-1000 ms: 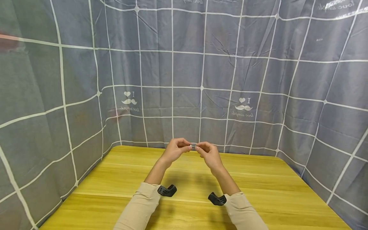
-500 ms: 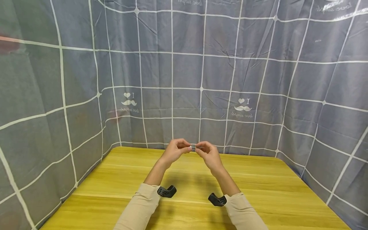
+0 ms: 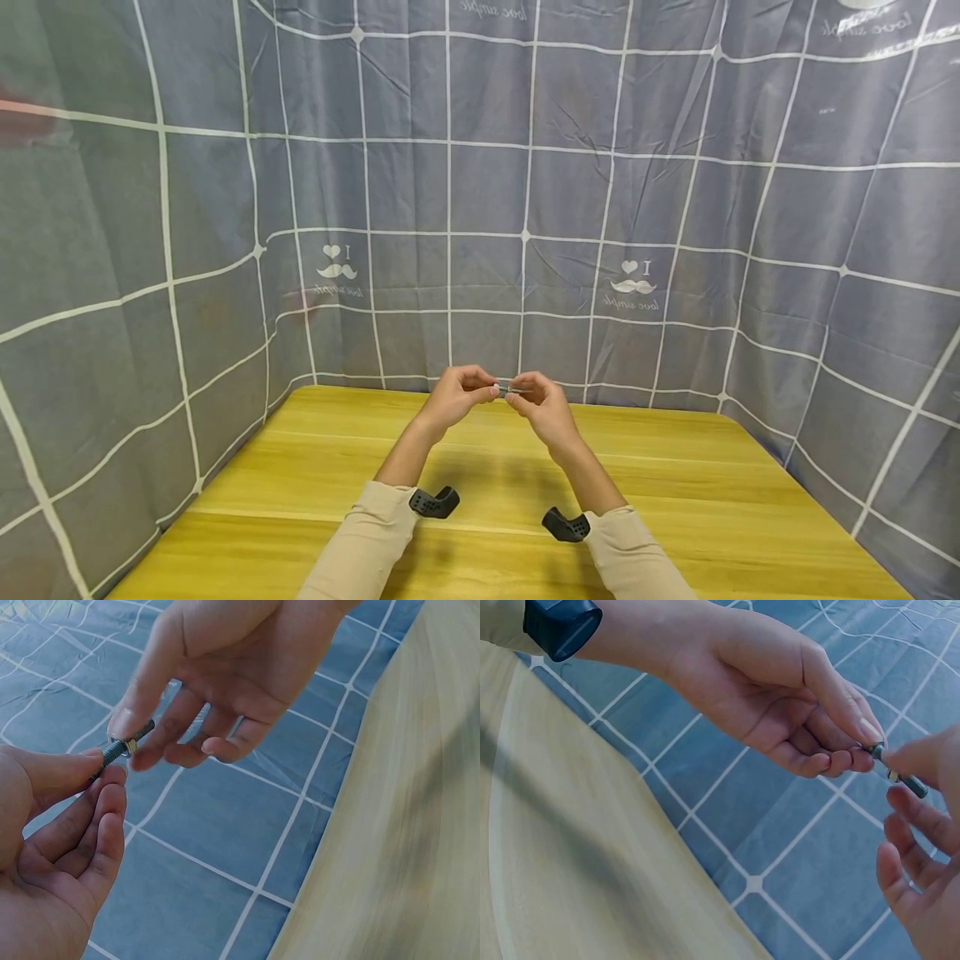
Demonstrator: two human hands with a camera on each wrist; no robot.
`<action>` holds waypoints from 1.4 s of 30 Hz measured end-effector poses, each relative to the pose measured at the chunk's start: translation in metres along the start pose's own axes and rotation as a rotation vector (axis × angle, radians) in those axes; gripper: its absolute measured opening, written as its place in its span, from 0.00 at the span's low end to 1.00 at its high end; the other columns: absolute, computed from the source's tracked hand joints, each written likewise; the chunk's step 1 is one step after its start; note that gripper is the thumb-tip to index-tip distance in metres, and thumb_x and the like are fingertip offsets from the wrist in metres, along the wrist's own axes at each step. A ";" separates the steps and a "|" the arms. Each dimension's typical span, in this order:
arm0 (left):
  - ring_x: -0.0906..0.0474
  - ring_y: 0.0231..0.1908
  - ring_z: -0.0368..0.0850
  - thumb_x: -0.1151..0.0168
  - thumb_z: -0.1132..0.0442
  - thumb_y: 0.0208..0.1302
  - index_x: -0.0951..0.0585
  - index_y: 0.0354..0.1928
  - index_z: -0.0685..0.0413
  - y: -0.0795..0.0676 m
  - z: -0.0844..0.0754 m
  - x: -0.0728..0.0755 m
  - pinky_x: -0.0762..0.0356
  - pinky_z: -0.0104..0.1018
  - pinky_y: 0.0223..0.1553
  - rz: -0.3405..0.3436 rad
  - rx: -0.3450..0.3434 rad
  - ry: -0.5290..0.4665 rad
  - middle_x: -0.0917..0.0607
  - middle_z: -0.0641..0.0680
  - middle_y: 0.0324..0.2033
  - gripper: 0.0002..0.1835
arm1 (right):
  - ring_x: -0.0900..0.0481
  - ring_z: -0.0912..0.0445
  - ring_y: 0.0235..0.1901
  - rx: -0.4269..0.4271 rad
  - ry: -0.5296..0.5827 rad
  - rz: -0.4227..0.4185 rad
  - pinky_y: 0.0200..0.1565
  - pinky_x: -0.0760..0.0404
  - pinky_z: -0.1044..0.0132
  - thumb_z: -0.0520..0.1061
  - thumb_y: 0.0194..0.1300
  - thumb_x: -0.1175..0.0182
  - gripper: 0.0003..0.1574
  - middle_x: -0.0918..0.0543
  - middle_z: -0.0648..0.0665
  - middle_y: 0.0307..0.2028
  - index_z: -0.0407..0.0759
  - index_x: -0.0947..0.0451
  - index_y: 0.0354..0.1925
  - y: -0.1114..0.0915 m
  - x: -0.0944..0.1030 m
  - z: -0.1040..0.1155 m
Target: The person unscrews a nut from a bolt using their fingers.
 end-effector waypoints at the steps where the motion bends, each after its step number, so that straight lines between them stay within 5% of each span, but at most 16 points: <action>1: 0.15 0.42 0.58 0.34 0.68 0.72 0.13 0.46 0.64 0.000 0.000 0.000 0.19 0.43 0.46 0.000 0.000 -0.002 0.11 0.54 0.37 0.06 | 0.18 0.45 0.52 -0.003 0.004 -0.001 0.53 0.20 0.47 0.38 0.73 0.35 0.14 0.17 0.39 0.51 0.36 0.20 0.55 0.000 0.000 0.000; 6: 0.16 0.44 0.64 0.34 0.68 0.72 0.13 0.45 0.63 -0.001 -0.001 0.000 0.19 0.44 0.46 -0.002 -0.001 -0.003 0.11 0.55 0.37 0.06 | 0.21 0.47 0.49 -0.017 -0.019 -0.020 0.52 0.20 0.46 0.44 0.78 0.39 0.15 0.15 0.41 0.48 0.35 0.18 0.54 0.000 0.001 -0.003; 14: 0.16 0.39 0.46 0.35 0.69 0.72 0.14 0.46 0.65 -0.002 -0.001 0.001 0.20 0.43 0.46 0.000 -0.001 0.010 0.11 0.59 0.38 0.07 | 0.19 0.44 0.52 0.012 0.012 -0.011 0.52 0.20 0.51 0.38 0.74 0.36 0.14 0.18 0.39 0.51 0.34 0.21 0.55 0.000 0.000 0.000; 19: 0.15 0.39 0.49 0.34 0.68 0.72 0.13 0.45 0.63 0.000 0.000 0.001 0.19 0.43 0.45 -0.004 -0.003 0.012 0.11 0.56 0.37 0.06 | 0.20 0.48 0.48 -0.019 -0.010 -0.033 0.52 0.20 0.46 0.44 0.76 0.37 0.16 0.16 0.41 0.47 0.33 0.19 0.54 0.001 0.002 -0.002; 24: 0.15 0.42 0.55 0.34 0.68 0.72 0.14 0.47 0.67 -0.001 -0.001 0.001 0.20 0.42 0.45 -0.001 0.002 0.014 0.11 0.54 0.37 0.08 | 0.19 0.47 0.48 0.008 -0.003 -0.007 0.54 0.20 0.47 0.38 0.74 0.36 0.11 0.17 0.40 0.46 0.30 0.20 0.50 0.001 0.000 -0.001; 29: 0.15 0.40 0.49 0.34 0.68 0.72 0.14 0.46 0.66 -0.001 0.001 0.001 0.20 0.42 0.45 0.000 -0.001 0.011 0.11 0.55 0.38 0.07 | 0.19 0.46 0.51 -0.007 -0.003 -0.004 0.54 0.19 0.47 0.40 0.74 0.35 0.15 0.17 0.39 0.51 0.33 0.20 0.54 -0.001 -0.001 -0.001; 34: 0.15 0.40 0.48 0.34 0.68 0.72 0.13 0.45 0.64 -0.001 0.002 0.000 0.20 0.42 0.45 0.001 -0.001 0.009 0.11 0.55 0.38 0.06 | 0.20 0.48 0.46 -0.024 -0.024 -0.012 0.50 0.19 0.48 0.44 0.77 0.38 0.14 0.15 0.40 0.46 0.33 0.18 0.52 -0.002 -0.001 -0.002; 42: 0.16 0.40 0.51 0.34 0.67 0.72 0.14 0.46 0.65 -0.001 0.001 0.001 0.21 0.42 0.44 0.003 -0.002 0.018 0.12 0.59 0.37 0.07 | 0.21 0.41 0.55 -0.016 0.003 0.015 0.55 0.21 0.44 0.40 0.75 0.37 0.19 0.20 0.35 0.56 0.33 0.23 0.60 -0.001 -0.004 -0.002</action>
Point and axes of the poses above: each hand's wrist, its own y-axis towards the middle knuckle, its own x-axis out of the back of the hand, z = x × y, the point moved 10 cm from there along y, towards the middle knuckle
